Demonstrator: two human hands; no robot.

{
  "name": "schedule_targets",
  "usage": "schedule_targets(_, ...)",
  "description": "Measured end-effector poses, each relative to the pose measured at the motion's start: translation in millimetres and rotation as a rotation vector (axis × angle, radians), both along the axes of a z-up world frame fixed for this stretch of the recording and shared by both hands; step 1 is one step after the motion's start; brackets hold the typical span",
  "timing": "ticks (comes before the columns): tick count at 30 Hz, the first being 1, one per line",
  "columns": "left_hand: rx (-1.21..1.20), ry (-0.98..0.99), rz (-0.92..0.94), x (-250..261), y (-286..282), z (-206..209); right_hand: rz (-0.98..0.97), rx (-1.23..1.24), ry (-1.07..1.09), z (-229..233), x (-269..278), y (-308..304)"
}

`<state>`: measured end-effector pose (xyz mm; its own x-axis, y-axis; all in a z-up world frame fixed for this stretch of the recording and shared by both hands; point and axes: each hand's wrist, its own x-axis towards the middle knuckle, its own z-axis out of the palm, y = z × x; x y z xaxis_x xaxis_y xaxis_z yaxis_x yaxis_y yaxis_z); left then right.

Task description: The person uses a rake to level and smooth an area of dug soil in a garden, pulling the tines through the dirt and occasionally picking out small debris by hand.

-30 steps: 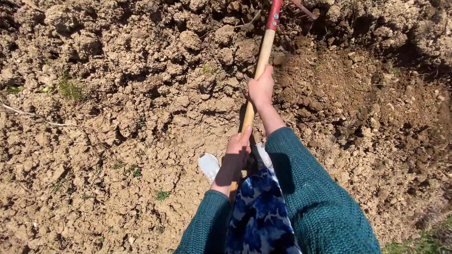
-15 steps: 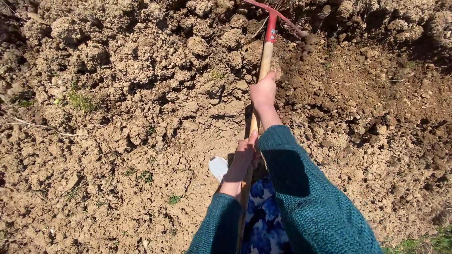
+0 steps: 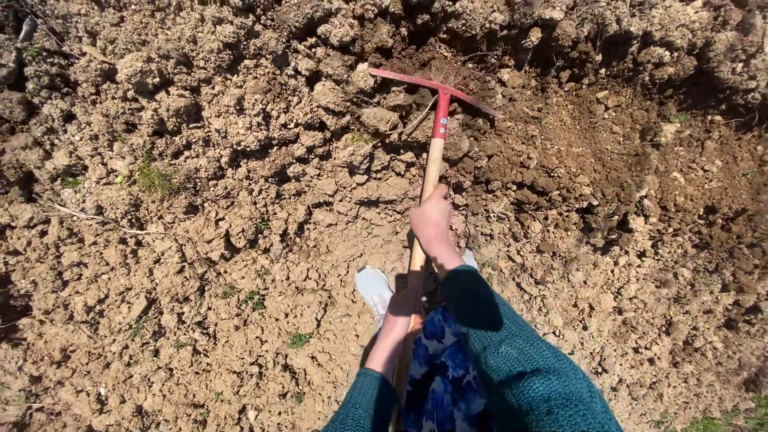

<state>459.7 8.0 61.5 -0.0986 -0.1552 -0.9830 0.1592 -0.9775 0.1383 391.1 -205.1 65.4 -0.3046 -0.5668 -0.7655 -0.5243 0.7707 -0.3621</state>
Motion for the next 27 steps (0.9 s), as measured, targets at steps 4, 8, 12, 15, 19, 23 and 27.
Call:
schedule_targets(4, 0.053, -0.091, -0.248, 16, 0, 51, -0.019, -0.009, -0.086, -20, 0, 54)
schedule_targets(8, 0.219, -0.022, -0.157, 32, -20, 132, -0.017, -0.105, -0.111, -6, -1, 112)
schedule_targets(12, 0.103, 0.059, -0.295, 42, -22, 104, -0.077, -0.134, -0.128, 23, -2, 137)
schedule_targets(15, -0.289, -0.179, -0.194, 47, -73, 86, -0.081, -0.116, -0.134, 39, 1, 152)
schedule_targets(19, -0.479, -0.394, -0.05, 56, -169, 66, -0.104, -0.144, -0.265, 37, 11, 181)
schedule_targets(23, -0.633, -0.592, -0.132, 66, -213, 18, -0.015, -0.145, -0.319, 41, 36, 206)
schedule_targets(27, -0.665, -0.724, -0.252, 102, -218, -1, 0.117, -0.079, -0.348, 62, 40, 206)
